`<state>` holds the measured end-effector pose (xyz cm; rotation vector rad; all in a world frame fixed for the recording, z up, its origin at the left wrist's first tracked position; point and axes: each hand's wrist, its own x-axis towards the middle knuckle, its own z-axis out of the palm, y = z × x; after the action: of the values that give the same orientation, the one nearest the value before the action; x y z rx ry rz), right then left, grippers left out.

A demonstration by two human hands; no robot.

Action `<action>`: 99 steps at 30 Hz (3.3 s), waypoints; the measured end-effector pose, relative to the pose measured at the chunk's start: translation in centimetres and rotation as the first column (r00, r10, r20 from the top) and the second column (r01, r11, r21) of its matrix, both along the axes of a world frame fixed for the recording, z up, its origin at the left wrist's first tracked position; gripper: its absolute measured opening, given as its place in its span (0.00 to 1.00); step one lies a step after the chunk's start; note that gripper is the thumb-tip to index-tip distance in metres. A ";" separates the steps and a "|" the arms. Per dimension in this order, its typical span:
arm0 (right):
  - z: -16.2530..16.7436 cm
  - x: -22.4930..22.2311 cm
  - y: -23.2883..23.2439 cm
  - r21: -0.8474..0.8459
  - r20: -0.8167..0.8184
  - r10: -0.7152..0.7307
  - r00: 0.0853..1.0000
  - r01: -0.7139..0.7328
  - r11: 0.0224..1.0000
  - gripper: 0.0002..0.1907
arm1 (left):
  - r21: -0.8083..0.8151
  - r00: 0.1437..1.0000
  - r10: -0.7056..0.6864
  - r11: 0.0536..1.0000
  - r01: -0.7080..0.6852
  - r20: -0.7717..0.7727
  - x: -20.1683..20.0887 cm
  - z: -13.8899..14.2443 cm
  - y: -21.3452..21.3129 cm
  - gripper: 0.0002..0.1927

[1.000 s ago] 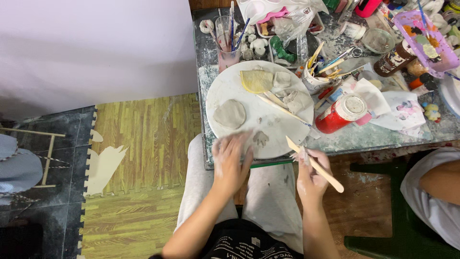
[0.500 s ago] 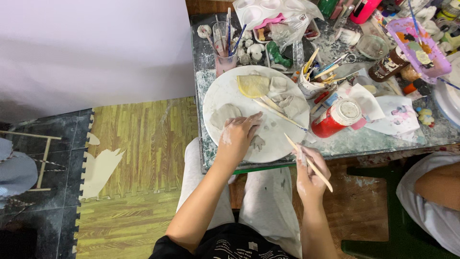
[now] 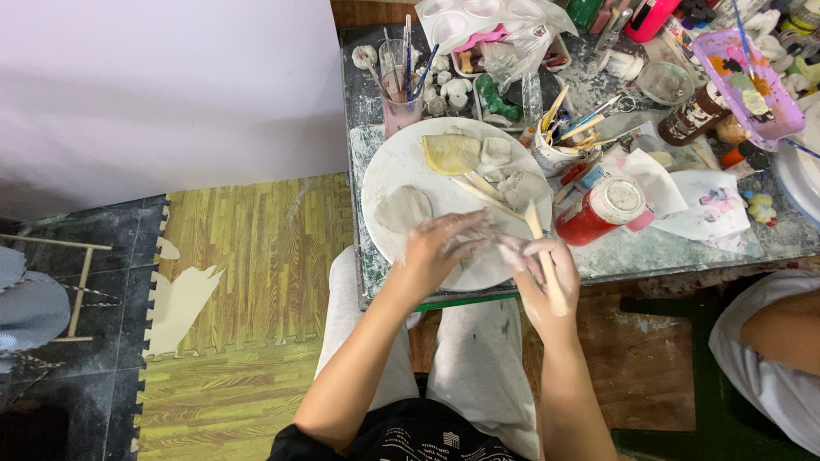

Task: The person shapes a small lump of clay on a rotating work surface using a wooden modeling tool and their hands. They repeatedly roll, press, and smooth the clay to form a rounded shape, occasionally switching between the tool and direct hand contact.

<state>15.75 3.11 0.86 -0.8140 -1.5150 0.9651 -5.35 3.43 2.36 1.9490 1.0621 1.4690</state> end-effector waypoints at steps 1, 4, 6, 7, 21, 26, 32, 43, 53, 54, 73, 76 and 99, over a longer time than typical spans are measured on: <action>-0.1 -0.3 0.2 -0.051 -0.083 0.025 0.996 -0.029 0.998 0.11 | 0.050 0.999 0.001 0.999 0.001 -0.039 0.1 0.1 -0.2 0.28; -0.3 -0.6 0.5 -0.126 -0.170 0.050 0.984 -0.072 0.989 0.16 | -0.014 0.991 0.041 0.999 -0.043 -0.130 0.4 0.6 -1.5 0.28; -0.3 -0.6 0.6 -0.152 -0.197 0.067 0.978 -0.098 0.983 0.17 | 0.032 0.986 0.053 0.998 -0.049 -0.156 0.3 1.1 -1.7 0.29; -0.3 -0.6 0.6 -0.165 -0.221 0.081 0.972 -0.119 0.979 0.17 | 0.055 0.984 0.060 0.997 -0.051 -0.169 0.3 1.4 -1.9 0.29; -1.2 -2.1 -1.5 0.237 0.284 -0.222 0.933 0.156 0.959 0.17 | 0.054 0.936 0.216 0.976 -0.209 -0.277 -1.0 1.8 -4.1 0.18; -0.8 -2.8 -2.1 0.180 0.297 -0.230 0.927 0.182 0.967 0.15 | 0.071 0.927 0.248 0.969 -0.238 -0.282 -0.9 1.0 -4.3 0.18; 0.8 -3.2 -2.7 0.348 0.355 -0.312 0.881 0.185 0.919 0.17 | 0.060 0.937 0.228 0.974 -0.220 -0.266 -0.6 0.6 -4.6 0.16; 0.2 -2.8 -3.7 0.501 0.495 -0.328 0.805 0.044 0.864 0.17 | 0.061 0.931 0.253 0.968 -0.245 -0.262 -0.5 -0.3 -5.0 0.17; 0.1 -2.6 -3.6 0.430 0.549 -0.278 0.788 0.019 0.902 0.14 | 0.043 0.930 0.277 0.960 -0.275 -0.243 -0.3 -0.8 -5.1 0.19; -0.1 -2.6 -3.4 0.328 0.468 -0.187 0.864 0.027 0.944 0.14 | 0.052 0.930 0.273 0.962 -0.269 -0.247 -0.4 -0.9 -5.1 0.20; 0.7 -2.3 -3.7 -0.074 0.330 0.014 0.944 0.011 0.997 0.07 | -0.082 0.987 0.126 0.987 -0.135 -0.101 -1.0 -1.4 -5.0 0.34; 0.4 -2.7 -3.5 0.266 0.489 -0.156 0.858 0.024 0.964 0.09 | -0.094 0.992 0.095 0.990 -0.102 -0.082 -0.9 -1.4 -5.0 0.34; -0.8 -0.8 -1.3 0.314 0.314 -0.161 0.936 0.058 0.948 0.18 | -0.128 0.972 0.192 0.969 -0.209 -0.135 -0.6 -1.8 -4.8 0.31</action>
<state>14.94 1.76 0.06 -0.8605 -1.8339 0.5067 -5.91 -1.39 0.54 1.8962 1.4152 1.3482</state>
